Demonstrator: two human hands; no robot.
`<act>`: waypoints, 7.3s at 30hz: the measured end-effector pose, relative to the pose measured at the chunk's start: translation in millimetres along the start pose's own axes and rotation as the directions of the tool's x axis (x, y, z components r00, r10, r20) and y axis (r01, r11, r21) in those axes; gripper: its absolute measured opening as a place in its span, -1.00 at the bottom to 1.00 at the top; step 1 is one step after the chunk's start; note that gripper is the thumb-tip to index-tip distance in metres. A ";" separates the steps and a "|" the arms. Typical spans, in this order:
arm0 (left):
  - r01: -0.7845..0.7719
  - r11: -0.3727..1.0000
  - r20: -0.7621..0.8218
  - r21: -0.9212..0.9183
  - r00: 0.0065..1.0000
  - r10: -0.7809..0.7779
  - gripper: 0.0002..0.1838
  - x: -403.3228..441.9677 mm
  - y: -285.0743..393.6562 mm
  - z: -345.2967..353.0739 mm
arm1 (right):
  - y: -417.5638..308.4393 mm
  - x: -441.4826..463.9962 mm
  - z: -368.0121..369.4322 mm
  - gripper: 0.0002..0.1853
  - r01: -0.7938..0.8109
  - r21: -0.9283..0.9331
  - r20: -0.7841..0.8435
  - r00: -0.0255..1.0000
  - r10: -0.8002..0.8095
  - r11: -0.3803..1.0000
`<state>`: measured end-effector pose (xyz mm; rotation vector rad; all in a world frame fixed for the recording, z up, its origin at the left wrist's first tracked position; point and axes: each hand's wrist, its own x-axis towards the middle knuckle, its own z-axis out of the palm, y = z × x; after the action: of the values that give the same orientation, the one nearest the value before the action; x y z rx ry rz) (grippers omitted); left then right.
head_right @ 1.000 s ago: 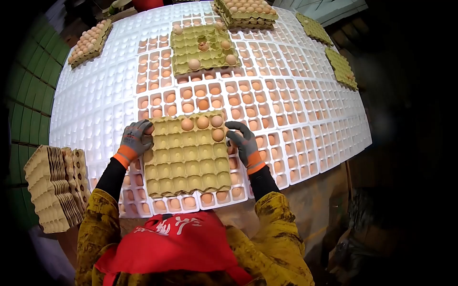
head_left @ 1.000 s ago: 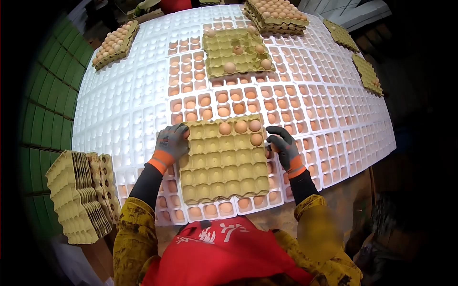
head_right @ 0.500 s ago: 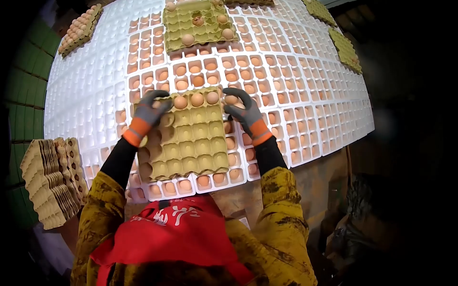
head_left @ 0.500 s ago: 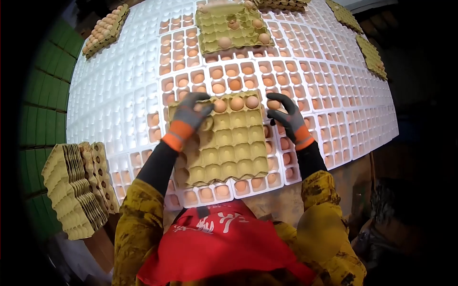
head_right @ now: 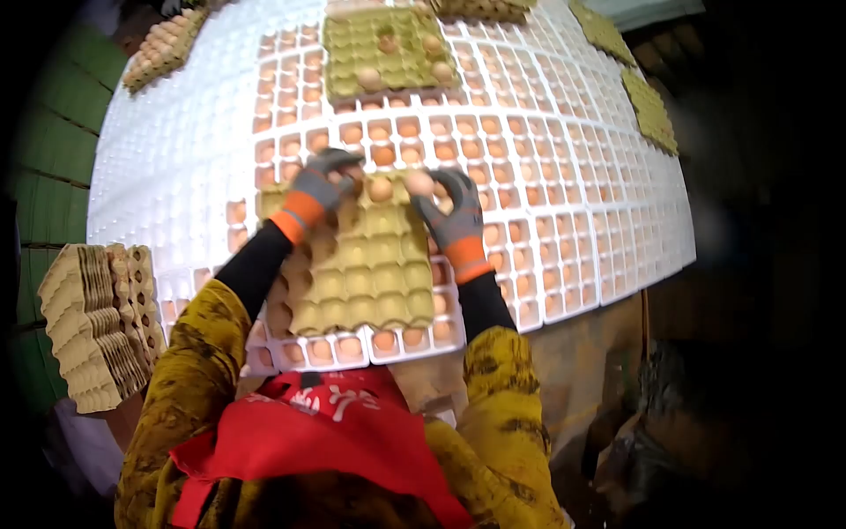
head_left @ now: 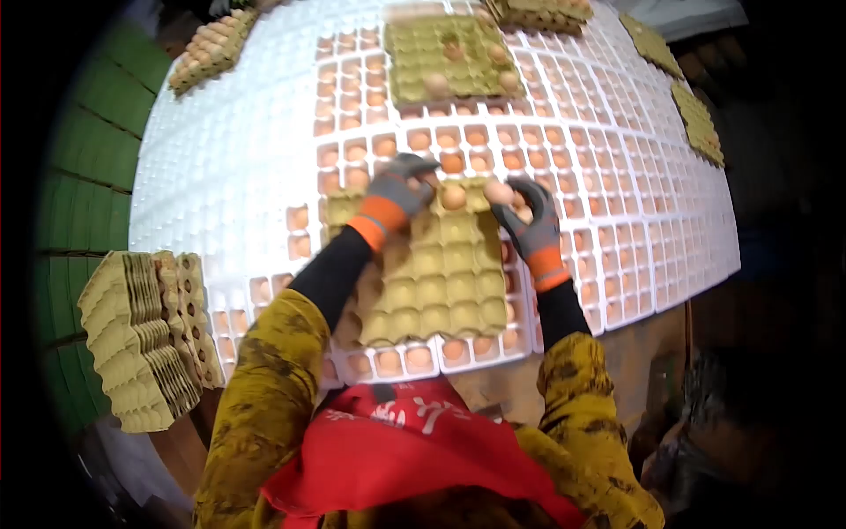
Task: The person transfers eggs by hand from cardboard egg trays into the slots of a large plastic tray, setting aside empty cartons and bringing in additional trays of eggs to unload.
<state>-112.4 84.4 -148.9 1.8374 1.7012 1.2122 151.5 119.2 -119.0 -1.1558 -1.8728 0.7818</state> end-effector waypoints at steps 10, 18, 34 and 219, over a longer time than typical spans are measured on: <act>-0.251 0.419 0.310 0.872 0.947 -0.079 -0.74 23.6 60.2 78.7 | 14.3 -56.1 10.6 -0.52 -0.109 0.169 -0.139 0.981 0.133 0.979; 0.250 0.930 0.158 -0.270 0.964 -0.214 -0.36 -33.0 32.6 -57.8 | -77.8 -90.4 28.5 -0.58 0.006 0.319 0.153 0.987 -0.058 0.948; 0.647 0.654 -0.380 -0.393 0.533 -0.756 -0.64 -322.5 -72.3 -252.1 | -226.0 -62.1 298.7 -0.53 0.300 -0.230 0.651 0.754 -0.082 0.926; 0.498 -0.637 0.717 -0.589 0.685 -0.128 -0.34 -479.6 -201.6 -623.0 | -321.6 -236.5 504.0 -0.53 -0.506 0.842 0.424 0.835 0.350 0.187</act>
<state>-676.4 -497.9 -109.7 -0.1279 0.2592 1.1183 -354.0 -273.0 -182.0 -0.7733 -0.7226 1.9981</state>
